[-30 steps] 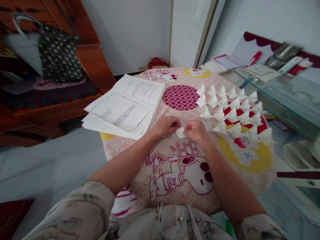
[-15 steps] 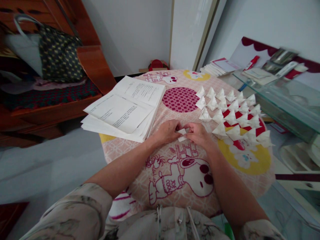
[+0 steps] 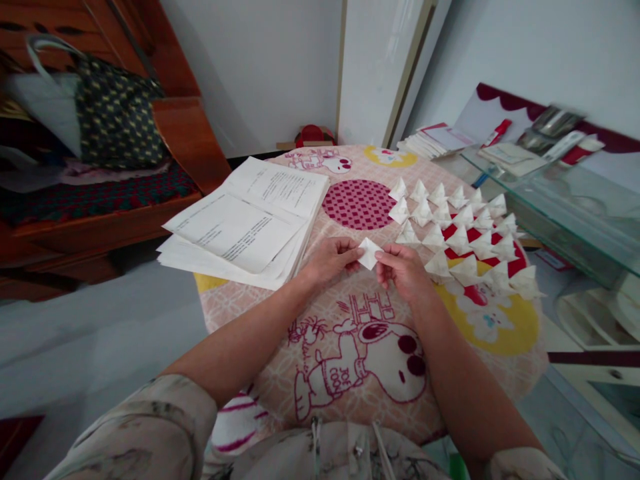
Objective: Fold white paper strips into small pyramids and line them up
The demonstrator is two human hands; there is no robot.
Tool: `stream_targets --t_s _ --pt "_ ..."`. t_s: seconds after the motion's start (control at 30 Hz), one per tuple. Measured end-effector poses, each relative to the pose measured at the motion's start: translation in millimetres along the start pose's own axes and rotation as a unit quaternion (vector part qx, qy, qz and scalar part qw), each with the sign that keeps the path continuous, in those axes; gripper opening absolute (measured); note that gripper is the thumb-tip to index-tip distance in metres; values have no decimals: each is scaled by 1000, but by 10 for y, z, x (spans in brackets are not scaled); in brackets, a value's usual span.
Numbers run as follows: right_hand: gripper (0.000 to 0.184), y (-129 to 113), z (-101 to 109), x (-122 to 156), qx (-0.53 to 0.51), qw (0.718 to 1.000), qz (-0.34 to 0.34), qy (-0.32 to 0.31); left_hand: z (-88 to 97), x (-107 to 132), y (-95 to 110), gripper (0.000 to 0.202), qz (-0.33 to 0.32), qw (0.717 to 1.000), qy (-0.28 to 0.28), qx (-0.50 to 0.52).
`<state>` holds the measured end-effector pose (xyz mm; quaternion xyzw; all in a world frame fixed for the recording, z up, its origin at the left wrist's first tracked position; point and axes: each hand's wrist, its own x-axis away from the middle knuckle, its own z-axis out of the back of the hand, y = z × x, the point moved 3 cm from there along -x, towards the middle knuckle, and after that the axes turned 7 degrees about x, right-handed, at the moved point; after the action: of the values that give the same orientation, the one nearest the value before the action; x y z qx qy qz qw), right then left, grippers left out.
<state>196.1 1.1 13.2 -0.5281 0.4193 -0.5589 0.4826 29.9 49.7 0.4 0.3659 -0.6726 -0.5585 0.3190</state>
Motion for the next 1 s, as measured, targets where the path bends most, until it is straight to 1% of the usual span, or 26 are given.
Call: stream_targets --t_s 0.13,0.3,0.4,0.53,0.67,0.8,0.9,1.0 --pt "27 -9 -17 20 -39 998 -14 -40 -14 31 22 30 14 997 -2 75" --pt "25 11 -14 10 -67 994 -17 -84 -37 61 36 37 53 988 4 145" --pt "26 28 -16 -1 -71 991 -14 -108 -47 64 38 39 42 981 -3 191" --pt "27 45 -46 -2 -87 985 -21 -148 -66 73 53 37 36 971 -27 233" --pt "27 68 -68 -3 -103 978 -16 -178 -79 87 78 35 39 966 -45 252" --pt "26 92 -72 -6 -114 973 1 -202 -78 92 84 35 36 966 -66 246" --pt "25 88 -93 6 -118 969 7 -216 -86 100 106 34 15 970 -83 229" --pt "26 60 -118 18 -129 970 23 -207 -107 118 150 33 -15 972 -98 213"
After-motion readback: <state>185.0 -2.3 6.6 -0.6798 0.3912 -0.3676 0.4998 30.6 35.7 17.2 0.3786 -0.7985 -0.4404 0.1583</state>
